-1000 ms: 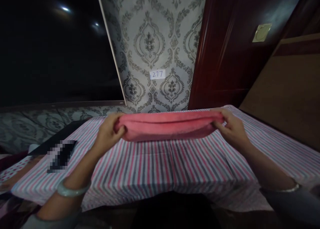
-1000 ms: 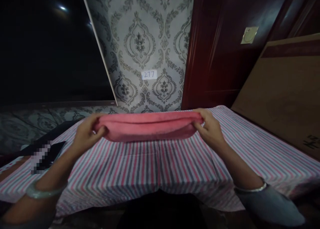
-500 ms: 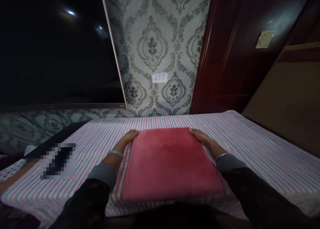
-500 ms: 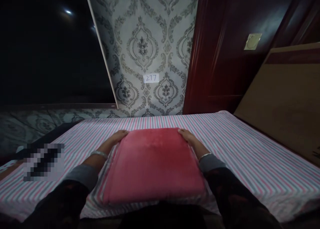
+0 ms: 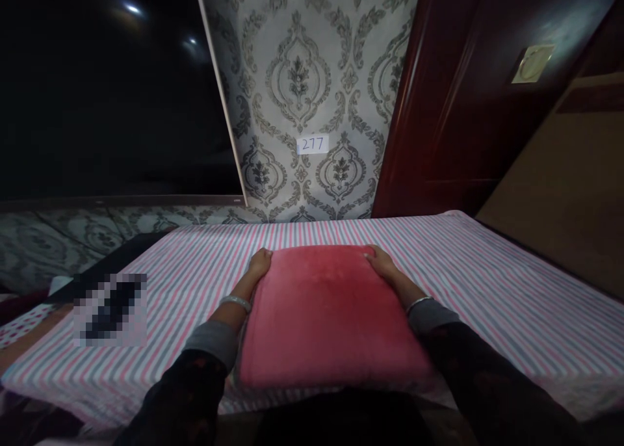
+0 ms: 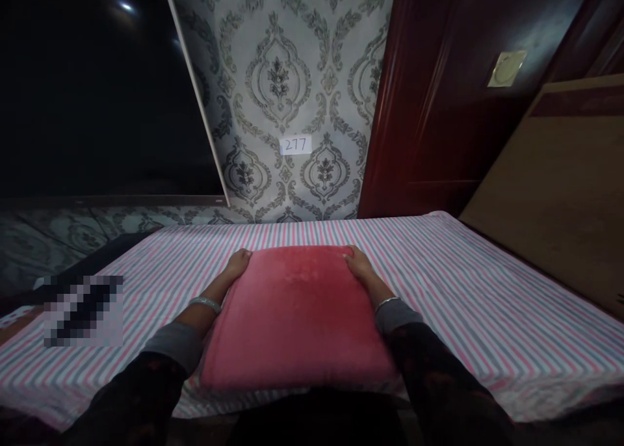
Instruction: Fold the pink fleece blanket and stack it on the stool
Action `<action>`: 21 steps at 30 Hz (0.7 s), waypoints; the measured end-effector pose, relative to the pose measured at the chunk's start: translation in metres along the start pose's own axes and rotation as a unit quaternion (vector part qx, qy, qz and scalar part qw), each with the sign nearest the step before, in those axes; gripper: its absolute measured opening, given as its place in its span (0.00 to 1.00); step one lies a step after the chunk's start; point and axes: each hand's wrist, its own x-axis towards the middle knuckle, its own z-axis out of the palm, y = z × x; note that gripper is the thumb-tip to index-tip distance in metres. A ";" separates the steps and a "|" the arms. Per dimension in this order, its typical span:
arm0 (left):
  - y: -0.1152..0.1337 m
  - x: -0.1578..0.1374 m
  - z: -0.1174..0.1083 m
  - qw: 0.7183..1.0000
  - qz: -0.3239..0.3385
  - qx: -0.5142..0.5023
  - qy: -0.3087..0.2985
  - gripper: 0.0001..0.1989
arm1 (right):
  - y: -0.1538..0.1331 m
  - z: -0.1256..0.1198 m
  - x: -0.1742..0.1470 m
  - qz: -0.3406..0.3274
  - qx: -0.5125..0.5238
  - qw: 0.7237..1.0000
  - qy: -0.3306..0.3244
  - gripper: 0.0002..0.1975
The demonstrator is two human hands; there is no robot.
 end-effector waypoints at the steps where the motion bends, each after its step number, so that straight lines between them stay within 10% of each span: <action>1: 0.002 0.002 -0.003 1.000 0.000 0.008 -0.007 0.14 | -0.003 -0.004 0.000 0.001 -0.016 1.000 -0.005 0.22; 11: 0.046 -0.004 0.010 0.991 -0.089 0.091 0.044 0.16 | -0.068 0.013 -0.008 -0.031 -0.166 0.985 0.024 0.23; 21: 0.018 -0.005 0.010 0.991 -0.077 0.090 0.063 0.18 | -0.047 0.037 -0.025 -0.093 -0.194 0.971 0.102 0.21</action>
